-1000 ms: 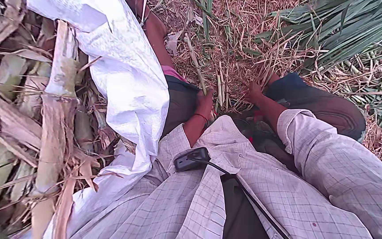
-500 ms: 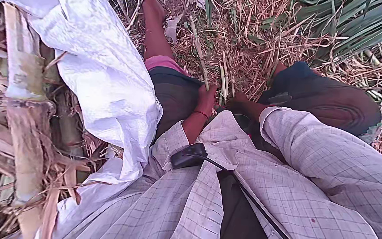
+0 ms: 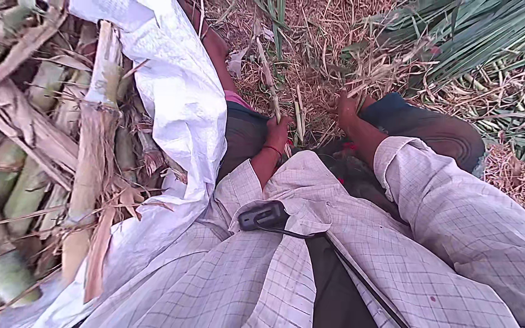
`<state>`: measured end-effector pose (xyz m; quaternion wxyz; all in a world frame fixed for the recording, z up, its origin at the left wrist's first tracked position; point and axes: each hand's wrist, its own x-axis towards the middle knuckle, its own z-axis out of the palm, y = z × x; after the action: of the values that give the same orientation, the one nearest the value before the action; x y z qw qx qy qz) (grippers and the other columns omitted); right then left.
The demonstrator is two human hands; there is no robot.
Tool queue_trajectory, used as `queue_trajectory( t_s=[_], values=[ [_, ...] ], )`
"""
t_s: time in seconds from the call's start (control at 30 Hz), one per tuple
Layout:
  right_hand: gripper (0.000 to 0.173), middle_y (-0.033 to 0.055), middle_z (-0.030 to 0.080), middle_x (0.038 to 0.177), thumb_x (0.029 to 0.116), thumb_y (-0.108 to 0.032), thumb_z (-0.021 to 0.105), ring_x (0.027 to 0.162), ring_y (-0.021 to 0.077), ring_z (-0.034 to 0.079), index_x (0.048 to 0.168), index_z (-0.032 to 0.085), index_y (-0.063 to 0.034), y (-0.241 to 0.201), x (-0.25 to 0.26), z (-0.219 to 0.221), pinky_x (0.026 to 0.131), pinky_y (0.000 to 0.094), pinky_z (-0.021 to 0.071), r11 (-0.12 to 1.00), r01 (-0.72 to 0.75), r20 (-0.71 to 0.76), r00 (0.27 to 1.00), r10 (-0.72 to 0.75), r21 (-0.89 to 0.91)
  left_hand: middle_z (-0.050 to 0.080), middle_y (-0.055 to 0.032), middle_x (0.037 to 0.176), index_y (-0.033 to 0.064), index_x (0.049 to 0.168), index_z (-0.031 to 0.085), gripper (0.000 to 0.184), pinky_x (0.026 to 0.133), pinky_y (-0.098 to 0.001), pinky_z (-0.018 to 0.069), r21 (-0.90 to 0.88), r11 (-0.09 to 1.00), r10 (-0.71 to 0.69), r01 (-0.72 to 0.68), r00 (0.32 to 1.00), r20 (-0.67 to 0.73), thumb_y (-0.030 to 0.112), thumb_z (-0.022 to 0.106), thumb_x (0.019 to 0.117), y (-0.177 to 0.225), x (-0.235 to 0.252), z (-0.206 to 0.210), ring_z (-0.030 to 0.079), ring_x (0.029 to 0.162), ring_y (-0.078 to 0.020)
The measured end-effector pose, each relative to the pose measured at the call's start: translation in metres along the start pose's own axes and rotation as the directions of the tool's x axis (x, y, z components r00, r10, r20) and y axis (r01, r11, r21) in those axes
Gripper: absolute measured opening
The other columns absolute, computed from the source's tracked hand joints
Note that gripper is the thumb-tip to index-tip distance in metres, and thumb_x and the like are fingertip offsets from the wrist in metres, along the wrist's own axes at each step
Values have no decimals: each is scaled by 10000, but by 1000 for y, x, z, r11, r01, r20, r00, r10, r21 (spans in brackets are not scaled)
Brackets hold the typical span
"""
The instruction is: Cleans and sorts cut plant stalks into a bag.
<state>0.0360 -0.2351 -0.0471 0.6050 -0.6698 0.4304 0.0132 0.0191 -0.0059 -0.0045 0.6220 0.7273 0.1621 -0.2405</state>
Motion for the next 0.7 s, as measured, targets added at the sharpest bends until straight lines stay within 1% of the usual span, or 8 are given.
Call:
queue_trajectory(
  t_s=[0.1, 0.23, 0.33, 0.4, 0.47, 0.53, 0.63, 0.7],
  values=[
    [563, 167, 647, 1041, 1116, -436, 327, 862, 232, 643, 1309, 537, 50, -7, -39, -3, 799, 437, 559, 985, 102, 261, 963, -63, -141, 621, -59, 943, 32, 1294, 591, 366, 616, -277, 468, 27, 997, 66, -65, 998, -19, 305, 422, 1119, 0, -1, -1, 534, 672, -109],
    [578, 71, 706, 841, 1139, -408, 248, 721, 150, 686, 968, 626, -6, 1, -82, 20, 680, 352, 585, 958, 268, 647, 749, -141, -102, 703, -117, 1191, 39, 1424, 482, 452, 846, -366, 555, -21, 998, 58, -58, 998, -8, 339, 297, 1141, 1, -2, -2, 692, 982, -180],
    [530, -44, 508, 642, 1139, -367, 273, 597, 67, 512, 738, 521, -125, 13, -108, 41, 610, 282, 469, 939, 340, 751, 633, -189, -51, 653, -177, 1204, -20, 1384, 510, 491, 923, -425, 527, 9, 996, 91, -91, 996, -21, 353, 307, 1139, 0, -2, -4, 649, 1060, -238],
    [550, 9, 498, 692, 1141, -380, 252, 644, 107, 509, 795, 555, -79, 15, -119, 46, 651, 310, 459, 886, 443, 796, 583, -165, -140, 647, -203, 1204, -34, 1332, 545, 460, 976, -444, 506, 59, 989, 137, -135, 990, -30, 340, 371, 1129, -1, -2, -6, 635, 1101, -259],
    [670, 189, 643, 981, 1138, -435, 188, 932, 244, 637, 1082, 644, 52, 13, -118, 41, 880, 447, 519, 809, 535, 843, 529, -96, -244, 635, -209, 1226, -34, 1345, 546, 395, 995, -429, 509, 61, 986, 160, -157, 986, -42, 267, 451, 1109, -2, 0, -8, 631, 1120, -259],
    [721, 217, 671, 1012, 1133, -440, 150, 981, 281, 660, 1104, 660, 67, 19, -106, 38, 917, 484, 513, 746, 610, 848, 517, -121, -266, 617, -205, 1206, -31, 1366, 534, 379, 933, -396, 532, 22, 984, 176, -175, 979, -107, 224, 501, 1088, 0, 0, -9, 634, 1031, -236],
    [709, 181, 642, 846, 1126, -481, 229, 843, 306, 645, 910, 666, 34, 41, -61, 38, 825, 532, 499, 659, 670, 830, 543, -124, -340, 550, -130, 1038, 8, 1406, 412, 379, 630, -340, 620, -120, 979, 151, -167, 979, -134, 257, 430, 1121, 10, -2, -5, 637, 663, -160],
    [620, 151, 671, 816, 1107, -448, 353, 786, 275, 658, 874, 700, 11, 52, -35, 36, 793, 519, 510, 615, 685, 832, 549, -82, -391, 537, -138, 1078, 52, 1480, 336, 410, 614, -364, 621, -134, 987, 83, -95, 993, -87, 230, 422, 1121, 10, -2, -3, 634, 655, -175]
  ],
)
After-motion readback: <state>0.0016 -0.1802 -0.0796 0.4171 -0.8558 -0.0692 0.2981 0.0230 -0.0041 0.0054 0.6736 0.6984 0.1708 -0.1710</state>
